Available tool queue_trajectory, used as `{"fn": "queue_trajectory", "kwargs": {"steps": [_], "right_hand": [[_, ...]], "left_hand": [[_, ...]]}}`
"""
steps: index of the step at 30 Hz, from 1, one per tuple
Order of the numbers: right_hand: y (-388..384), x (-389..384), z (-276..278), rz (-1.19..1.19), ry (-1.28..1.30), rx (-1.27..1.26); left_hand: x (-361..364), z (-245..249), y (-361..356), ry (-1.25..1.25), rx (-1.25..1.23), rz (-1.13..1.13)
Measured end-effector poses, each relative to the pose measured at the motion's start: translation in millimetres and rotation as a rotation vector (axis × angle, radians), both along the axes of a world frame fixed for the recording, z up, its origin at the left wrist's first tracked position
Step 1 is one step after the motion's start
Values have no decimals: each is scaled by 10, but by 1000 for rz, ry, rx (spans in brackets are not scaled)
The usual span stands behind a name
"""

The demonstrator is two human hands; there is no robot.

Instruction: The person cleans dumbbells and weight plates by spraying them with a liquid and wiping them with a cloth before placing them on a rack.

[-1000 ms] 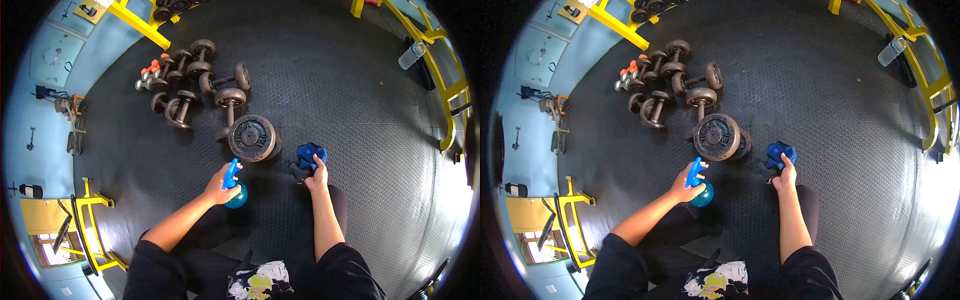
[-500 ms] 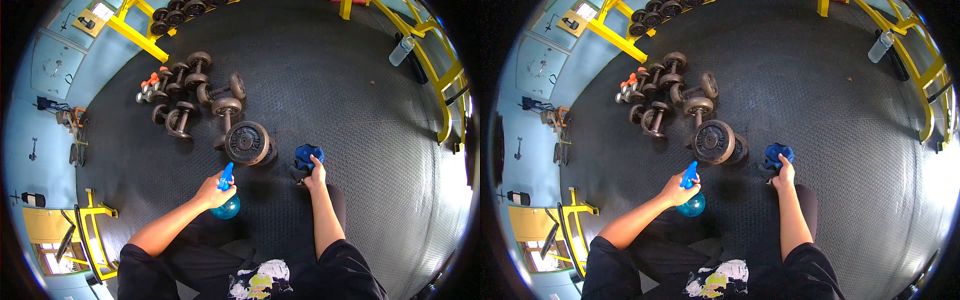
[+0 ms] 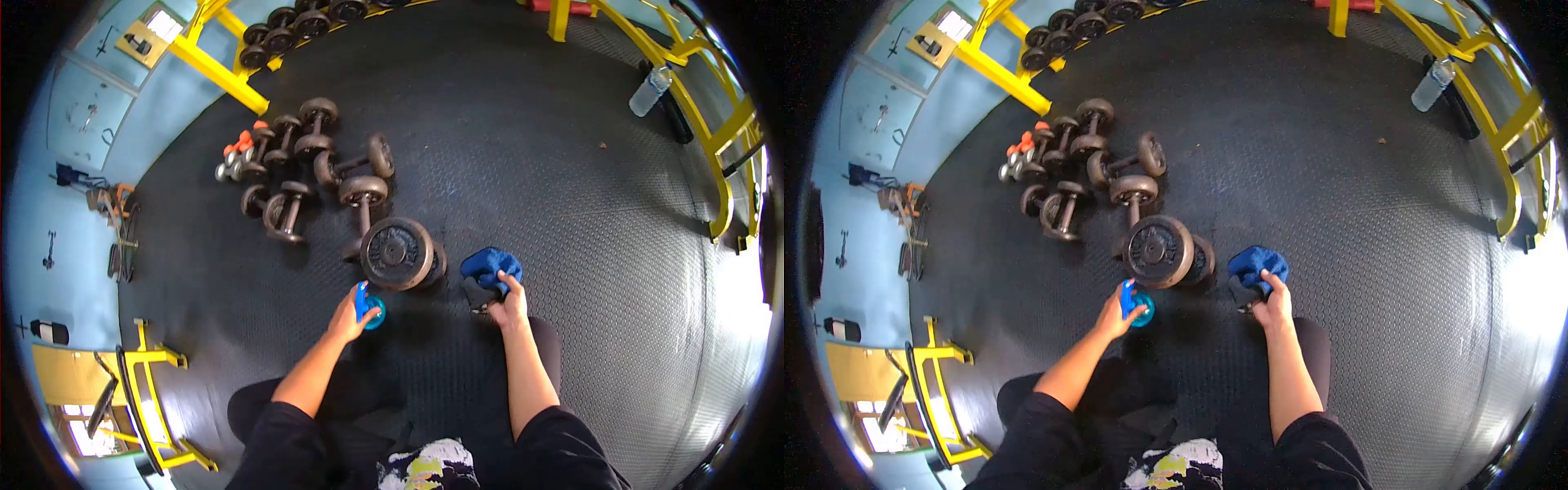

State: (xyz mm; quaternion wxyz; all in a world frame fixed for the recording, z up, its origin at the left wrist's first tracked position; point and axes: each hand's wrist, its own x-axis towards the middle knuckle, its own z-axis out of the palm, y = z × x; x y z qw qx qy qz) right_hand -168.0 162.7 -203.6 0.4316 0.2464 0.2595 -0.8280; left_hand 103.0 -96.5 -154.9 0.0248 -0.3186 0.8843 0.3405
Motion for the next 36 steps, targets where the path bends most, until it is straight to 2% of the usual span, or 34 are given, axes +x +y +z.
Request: {"fn": "queue_trajectory", "kwargs": {"steps": [1,5,6,8,9,10,12,14,16,17,19,21,22,24,26,27,30,31,32,34,36], "right_hand": [[1,10,13,-12,-19,9],[12,-5,167,5,-2,51],[-4,-4,199,21,1,54],[-49,4,266,120,149,122],[-74,40,403,155,236,160],[-110,108,548,189,324,199],[-147,290,760,339,564,359],[-201,451,736,457,1032,510],[-345,545,1027,454,1586,650],[-408,592,1107,584,1676,762],[-585,651,1196,686,1855,818],[-754,675,1277,870,2062,923],[-796,691,1292,869,2078,937],[-868,695,1303,938,2269,1027],[-924,630,1322,1009,2292,1061],[-960,605,1328,999,2314,1081],[-1158,461,1358,1013,2309,1088],[-1239,403,1326,1012,2321,1101],[-1329,346,1296,1005,2332,1115],[-1495,287,1297,1024,2372,1081],[-1649,243,1309,1042,2406,1053]], "left_hand": [[28,-125,48,39,37,91],[255,-368,36,54,6,186],[260,-273,38,57,8,203],[256,-39,19,-163,-9,118],[312,-57,-68,-193,115,94],[281,110,-90,-183,113,106],[165,444,-188,-485,258,67],[-31,762,-238,-664,68,-28],[-179,961,-360,-506,8,-119],[-298,1227,-344,-439,48,-147],[-544,1606,-295,-362,71,-198],[-729,1564,-364,-357,120,-157],[-796,1487,-399,-369,173,-114],[-872,1190,-454,-326,164,-115],[-901,932,-410,-376,211,-232],[-849,614,-393,-286,225,-241],[-880,628,-313,-185,458,-139],[-899,788,-286,-197,455,-135],[-892,711,-285,-188,467,-125],[-877,695,-242,-108,291,-160],[-886,675,-262,-82,410,-131]]}}
